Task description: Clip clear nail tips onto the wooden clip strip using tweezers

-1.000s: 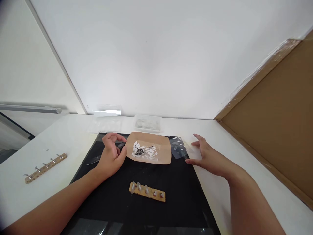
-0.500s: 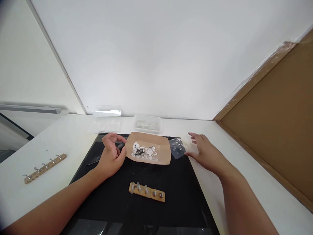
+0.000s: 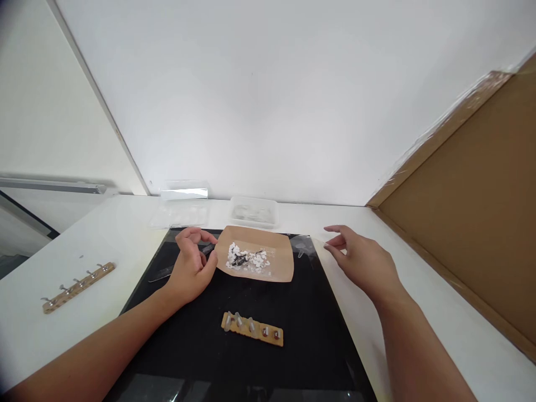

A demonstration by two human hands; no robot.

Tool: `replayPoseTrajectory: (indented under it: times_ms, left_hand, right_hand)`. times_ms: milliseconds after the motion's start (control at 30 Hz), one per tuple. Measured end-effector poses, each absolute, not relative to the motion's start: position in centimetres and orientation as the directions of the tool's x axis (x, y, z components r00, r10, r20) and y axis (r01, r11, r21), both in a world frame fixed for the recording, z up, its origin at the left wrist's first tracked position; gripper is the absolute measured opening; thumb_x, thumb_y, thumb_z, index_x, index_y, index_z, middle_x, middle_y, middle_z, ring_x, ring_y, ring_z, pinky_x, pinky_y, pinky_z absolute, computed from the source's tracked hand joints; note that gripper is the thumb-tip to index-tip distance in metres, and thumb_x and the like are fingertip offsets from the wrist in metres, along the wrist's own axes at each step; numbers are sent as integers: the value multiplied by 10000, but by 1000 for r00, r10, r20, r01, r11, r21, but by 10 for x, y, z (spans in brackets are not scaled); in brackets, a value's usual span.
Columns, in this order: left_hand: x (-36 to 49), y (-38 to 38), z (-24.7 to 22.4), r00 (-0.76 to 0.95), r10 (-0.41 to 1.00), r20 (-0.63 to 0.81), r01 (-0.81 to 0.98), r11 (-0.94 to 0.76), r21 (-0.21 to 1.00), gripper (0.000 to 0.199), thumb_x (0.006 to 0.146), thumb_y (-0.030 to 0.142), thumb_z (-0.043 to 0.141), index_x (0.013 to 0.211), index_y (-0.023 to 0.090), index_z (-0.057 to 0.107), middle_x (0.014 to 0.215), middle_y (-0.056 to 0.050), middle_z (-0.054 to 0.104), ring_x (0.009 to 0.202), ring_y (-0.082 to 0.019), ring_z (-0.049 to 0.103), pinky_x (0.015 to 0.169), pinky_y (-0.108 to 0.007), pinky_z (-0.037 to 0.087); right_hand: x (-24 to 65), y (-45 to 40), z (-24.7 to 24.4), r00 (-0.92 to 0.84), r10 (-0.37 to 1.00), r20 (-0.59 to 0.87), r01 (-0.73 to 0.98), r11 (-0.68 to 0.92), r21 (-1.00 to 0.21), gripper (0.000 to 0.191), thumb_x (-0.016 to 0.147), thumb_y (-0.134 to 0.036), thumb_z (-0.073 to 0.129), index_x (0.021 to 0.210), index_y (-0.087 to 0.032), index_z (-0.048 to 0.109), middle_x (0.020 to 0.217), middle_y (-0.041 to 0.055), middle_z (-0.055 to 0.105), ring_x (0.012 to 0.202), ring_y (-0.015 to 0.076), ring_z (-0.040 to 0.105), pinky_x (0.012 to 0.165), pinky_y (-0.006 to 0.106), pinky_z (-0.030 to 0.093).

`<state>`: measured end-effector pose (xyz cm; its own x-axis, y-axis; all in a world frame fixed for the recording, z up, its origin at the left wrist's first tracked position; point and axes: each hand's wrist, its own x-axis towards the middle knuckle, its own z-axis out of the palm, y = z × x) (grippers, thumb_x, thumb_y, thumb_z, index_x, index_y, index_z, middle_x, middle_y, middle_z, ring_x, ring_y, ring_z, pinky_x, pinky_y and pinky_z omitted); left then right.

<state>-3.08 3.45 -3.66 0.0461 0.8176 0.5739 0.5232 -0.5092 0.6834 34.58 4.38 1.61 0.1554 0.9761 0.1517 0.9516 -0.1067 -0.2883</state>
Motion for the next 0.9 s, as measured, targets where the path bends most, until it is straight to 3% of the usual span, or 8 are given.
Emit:
replayPoseTrajectory:
  times_ms: [233, 533, 700, 900]
  left_hand:
    - [-31, 35, -38, 49, 814, 579, 540, -510, 670, 400, 908, 169, 625, 1173, 253, 338, 1174, -84, 586, 910, -183, 653, 737, -349, 563]
    - [-31, 36, -38, 73, 813, 578, 557, -514, 653, 420, 906, 157, 616, 1181, 258, 315, 1174, -81, 591, 928, -185, 665, 763, -351, 559]
    - [-32, 35, -37, 81, 810, 581, 552, -522, 650, 411, 913, 159, 614, 1177, 260, 316, 1163, -80, 593, 917, -185, 664, 760, -353, 559]
    - [-31, 35, -35, 79, 813, 577, 540, -522, 661, 424, 911, 167, 619, 1188, 263, 313, 1158, -76, 602, 895, -180, 667, 747, -345, 554]
  right_hand:
    - [343, 40, 27, 306, 928, 211, 932, -246, -267, 349, 946, -528, 518, 1244, -379, 623, 1126, -20, 785, 995, 280, 676, 687, 374, 423]
    - [347, 37, 31, 499, 768, 402, 859, -378, -346, 294, 911, -490, 560, 1110, -316, 690, 1081, 27, 787, 1005, 292, 681, 690, 374, 409]
    - [364, 44, 17, 482, 778, 403, 869, -364, -337, 268, 870, -397, 573, 1074, -281, 702, 1067, 44, 777, 964, 283, 682, 697, 384, 427]
    - [380, 51, 4, 426, 814, 395, 905, -375, -202, 303, 849, -336, 539, 1074, -261, 729, 1075, 62, 744, 992, 290, 669, 773, 425, 425]
